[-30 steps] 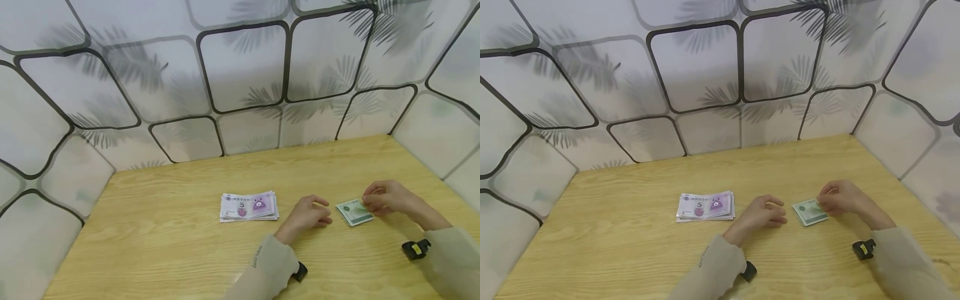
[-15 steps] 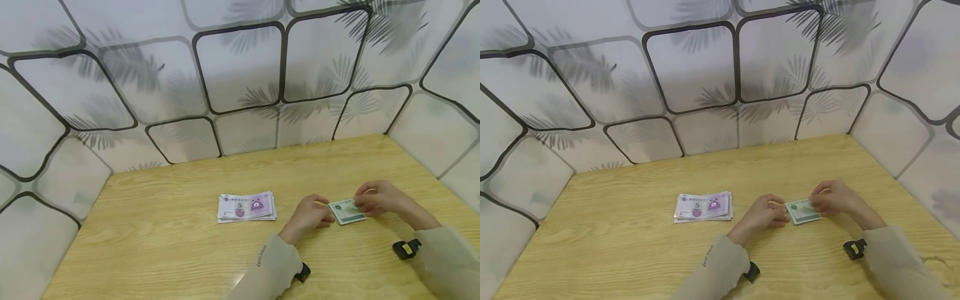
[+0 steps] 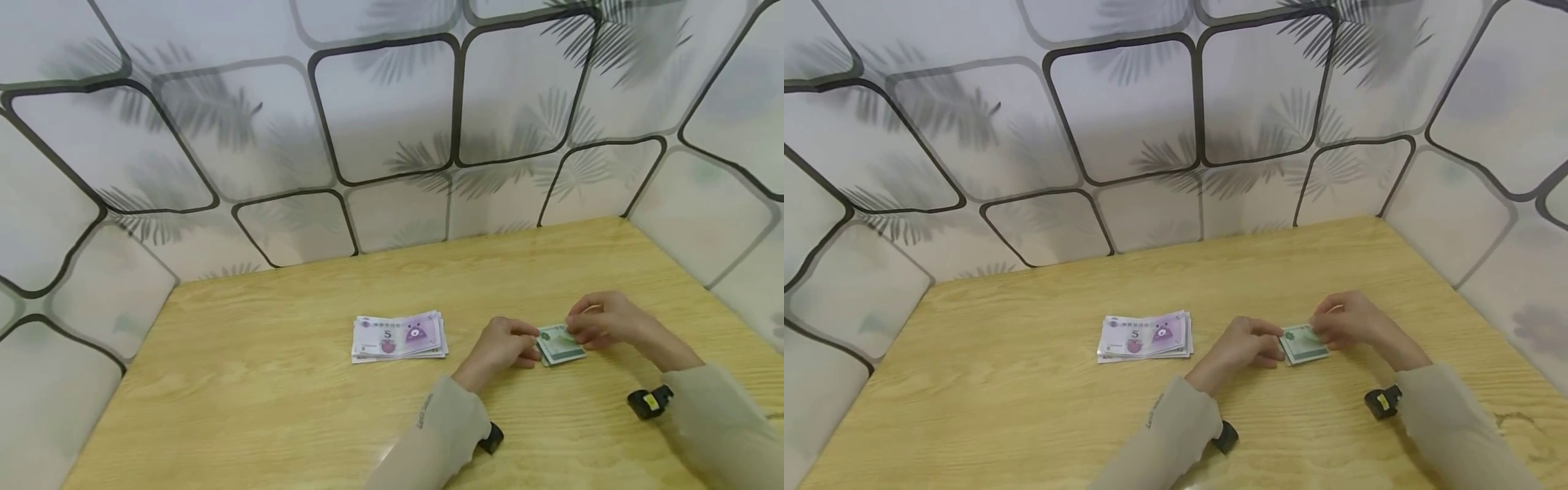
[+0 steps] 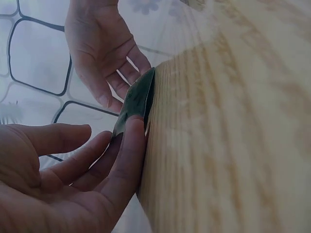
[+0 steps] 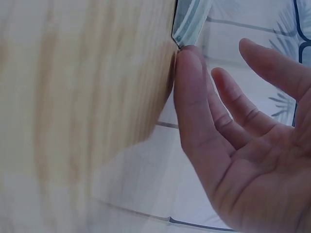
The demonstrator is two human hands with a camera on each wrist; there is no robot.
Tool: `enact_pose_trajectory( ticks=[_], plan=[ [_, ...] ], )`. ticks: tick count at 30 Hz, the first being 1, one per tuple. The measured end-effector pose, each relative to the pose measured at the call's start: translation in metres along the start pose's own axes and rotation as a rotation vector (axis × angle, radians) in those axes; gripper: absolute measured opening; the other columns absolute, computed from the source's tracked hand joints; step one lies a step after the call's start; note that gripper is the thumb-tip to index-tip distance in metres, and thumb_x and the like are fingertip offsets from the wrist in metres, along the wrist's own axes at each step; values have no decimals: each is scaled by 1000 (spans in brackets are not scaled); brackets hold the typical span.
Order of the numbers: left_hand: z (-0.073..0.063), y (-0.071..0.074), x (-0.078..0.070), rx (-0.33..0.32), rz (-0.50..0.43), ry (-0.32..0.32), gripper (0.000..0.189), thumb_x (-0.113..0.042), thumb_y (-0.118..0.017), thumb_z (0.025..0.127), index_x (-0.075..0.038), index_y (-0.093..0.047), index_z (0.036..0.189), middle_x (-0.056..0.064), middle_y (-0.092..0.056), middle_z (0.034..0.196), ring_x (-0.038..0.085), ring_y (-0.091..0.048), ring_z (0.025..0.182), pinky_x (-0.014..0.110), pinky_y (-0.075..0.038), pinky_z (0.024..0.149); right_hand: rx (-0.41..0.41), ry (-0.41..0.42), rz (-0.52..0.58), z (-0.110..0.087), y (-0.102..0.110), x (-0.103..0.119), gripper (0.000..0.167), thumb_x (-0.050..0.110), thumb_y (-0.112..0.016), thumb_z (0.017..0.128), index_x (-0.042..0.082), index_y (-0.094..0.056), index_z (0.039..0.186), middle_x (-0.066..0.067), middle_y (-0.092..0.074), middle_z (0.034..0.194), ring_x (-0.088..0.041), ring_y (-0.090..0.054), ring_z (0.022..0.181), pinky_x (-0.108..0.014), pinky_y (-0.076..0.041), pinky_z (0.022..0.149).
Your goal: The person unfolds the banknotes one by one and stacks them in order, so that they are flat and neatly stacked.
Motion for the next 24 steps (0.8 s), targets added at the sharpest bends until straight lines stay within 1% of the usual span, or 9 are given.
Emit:
enact_pose_trajectory(
  ticks=[3, 5, 9, 11, 13, 16, 19, 22, 24],
  plan=[
    [0, 1, 1, 7, 18, -3, 18, 2, -60, 99, 4, -73, 110, 5, -68, 81, 21, -70, 76, 32, -62, 69, 7, 4, -52, 1, -2, 1, 28, 11, -62, 101, -14, -58, 112, -6, -70, 89, -17, -67, 76, -32, -61, 64],
    [1, 1, 0, 19, -2, -11, 18, 2, -61, 99, 4, -73, 111, 6, -69, 81, 20, -70, 76, 32, -62, 71, 9, 14, -100, 0, -3, 2, 33, 15, -62, 101, -14, -56, 116, -9, -69, 96, -19, -67, 81, -33, -62, 66],
    [1, 2, 0, 37, -64, -20, 19, 1, -62, 98, 4, -72, 114, 8, -71, 83, 23, -71, 81, 34, -62, 76, 29, 55, -164, 0, -8, 8, 55, 22, -65, 100, -19, -45, 131, -27, -61, 116, -28, -66, 95, -37, -62, 71],
    [1, 2, -1, 48, -95, -25, 20, 0, -63, 98, 3, -72, 116, 9, -72, 85, 25, -72, 84, 35, -62, 79, 50, 65, -170, 0, -10, 12, 66, 24, -67, 100, -20, -36, 137, -36, -53, 123, -33, -64, 101, -40, -62, 73],
    [2, 2, -2, 64, -118, -41, 22, -3, -65, 98, 3, -71, 118, 8, -73, 88, 26, -73, 88, 36, -61, 81, 75, 70, -167, 0, -12, 14, 72, 25, -67, 100, -20, -29, 141, -41, -47, 128, -37, -61, 106, -42, -62, 75],
    [3, 1, -5, 100, -141, -62, 25, -5, -67, 98, 3, -69, 122, 8, -74, 94, 26, -73, 94, 37, -61, 84, 119, 85, -151, 0, -13, 17, 75, 23, -66, 100, -21, -23, 143, -43, -43, 131, -40, -59, 109, -42, -61, 76],
    [3, 0, -7, 137, -145, -86, 29, -4, -66, 98, 3, -67, 127, 6, -73, 106, 24, -72, 97, 36, -60, 85, 145, 107, -148, -1, -14, 18, 74, 21, -65, 100, -21, -21, 143, -44, -42, 132, -41, -58, 110, -39, -59, 74],
    [2, 1, -9, 171, -147, -109, 36, -2, -64, 99, -1, -62, 135, 5, -68, 120, 21, -71, 99, 36, -59, 87, 140, 114, -164, -1, -14, 19, 71, 21, -65, 100, -20, -25, 142, -44, -42, 132, -42, -57, 111, -38, -57, 72],
    [2, 2, -9, 165, -131, -129, 40, -3, -65, 99, -4, -60, 139, 5, -66, 122, 20, -71, 97, 37, -60, 86, 123, 115, -189, -2, -14, 19, 70, 22, -66, 100, -20, -27, 141, -45, -42, 132, -45, -56, 112, -38, -57, 73]
  ],
)
Point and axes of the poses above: each hand's wrist, its own z-axis towards the middle knuckle, its own y-axis out of the back of the hand, x = y × z, the point moved 1 cm from there along z, towards the middle knuckle
